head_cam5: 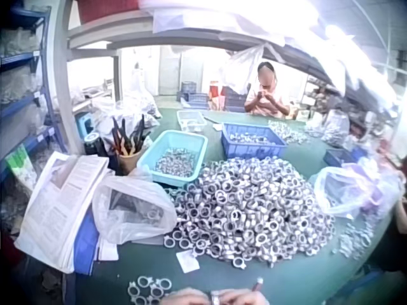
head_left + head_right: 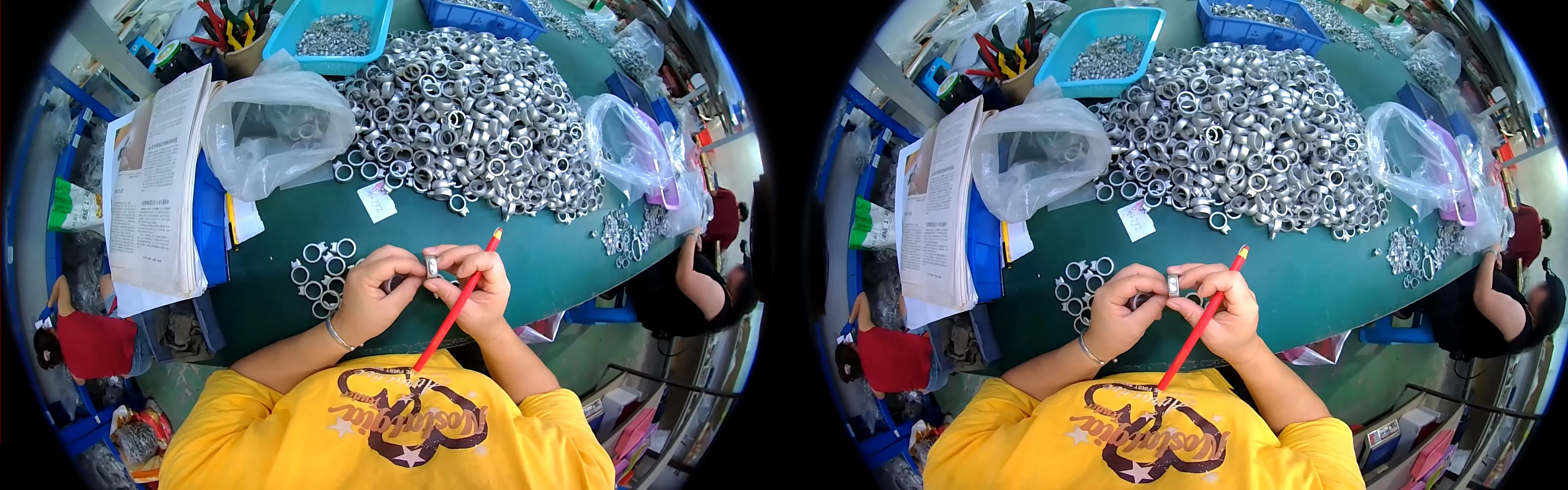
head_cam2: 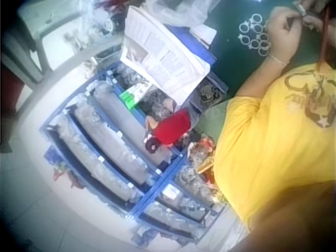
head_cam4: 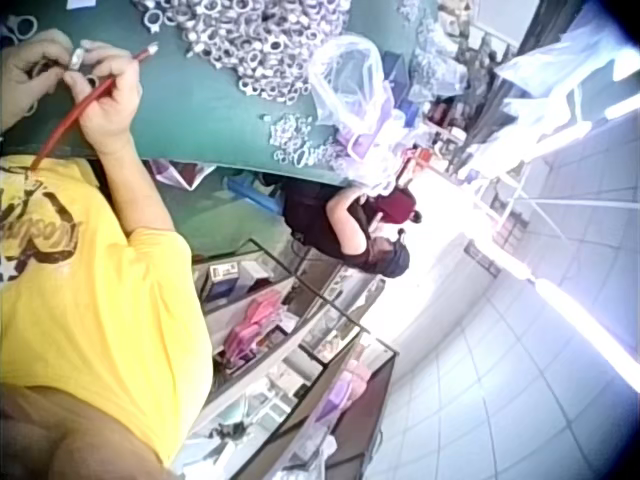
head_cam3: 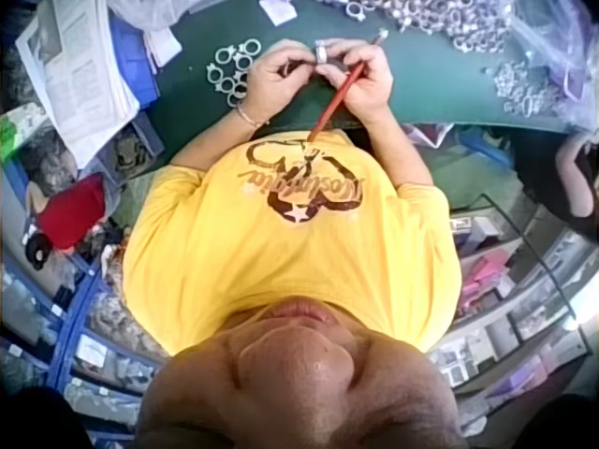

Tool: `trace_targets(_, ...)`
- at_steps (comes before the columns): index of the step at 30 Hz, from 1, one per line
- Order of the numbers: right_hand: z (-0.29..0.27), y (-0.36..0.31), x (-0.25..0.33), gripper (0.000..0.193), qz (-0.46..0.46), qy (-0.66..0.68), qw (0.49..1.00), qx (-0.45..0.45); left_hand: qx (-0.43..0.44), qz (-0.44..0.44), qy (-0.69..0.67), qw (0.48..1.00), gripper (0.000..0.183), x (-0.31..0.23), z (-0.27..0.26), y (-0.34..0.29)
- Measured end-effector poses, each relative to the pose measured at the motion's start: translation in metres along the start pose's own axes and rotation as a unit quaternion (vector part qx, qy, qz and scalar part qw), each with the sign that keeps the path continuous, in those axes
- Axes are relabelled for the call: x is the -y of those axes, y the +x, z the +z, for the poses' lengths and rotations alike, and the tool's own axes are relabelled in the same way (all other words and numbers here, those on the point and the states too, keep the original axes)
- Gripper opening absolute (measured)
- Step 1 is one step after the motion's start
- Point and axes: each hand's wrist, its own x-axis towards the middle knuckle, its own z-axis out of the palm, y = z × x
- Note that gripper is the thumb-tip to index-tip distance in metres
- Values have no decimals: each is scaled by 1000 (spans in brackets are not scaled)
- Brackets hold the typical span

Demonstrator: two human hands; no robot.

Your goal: The person picks up metal rings from a large pile on a table, marks the inside of each ring with a red marker, and places them into a plastic bag. They also move a blue tray and reach for items on nearby storage shelves.

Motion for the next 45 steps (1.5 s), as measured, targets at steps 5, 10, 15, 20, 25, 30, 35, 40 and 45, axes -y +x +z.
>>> trace_targets(5, 1, -1, -1, 35, -54, -30, 998, 8, 14, -43, -60, 997, 13, 2, -4, -3)
trace_targets(10, -2, -1, -2, 34, -91, -89, 991, 44, 9, 29, -4, 1000, 19, 0, -3, 0)
trace_targets(15, -8, -4, -1, 26, 130, 165, 975, -78, 15, 40, 37, 998, 24, -6, -3, 0)
trace_targets(20, -11, -2, 6, 22, 209, 228, 951, -4, 32, 61, 65, 995, 21, -6, -2, 0)
trace_targets(25, -12, -5, -2, 32, 124, 263, 957, -22, -1, -91, -109, 990, 12, -8, -1, -1)
trace_targets(30, -6, -6, -2, 35, 91, 207, 973, -34, 14, -132, -133, 982, 6, -9, -2, -2)
trace_targets(35, -3, -2, 6, 38, -27, -68, 997, 17, -8, -227, -236, 945, 10, -3, -3, 0)
trace_targets(40, -2, 0, 7, 38, -73, -136, 988, 21, 37, -274, -311, 909, 23, 1, -6, 4)
trace_targets(45, -6, -1, 7, 27, -5, -38, 999, -14, 79, -327, -426, 840, 29, -1, -6, 4)
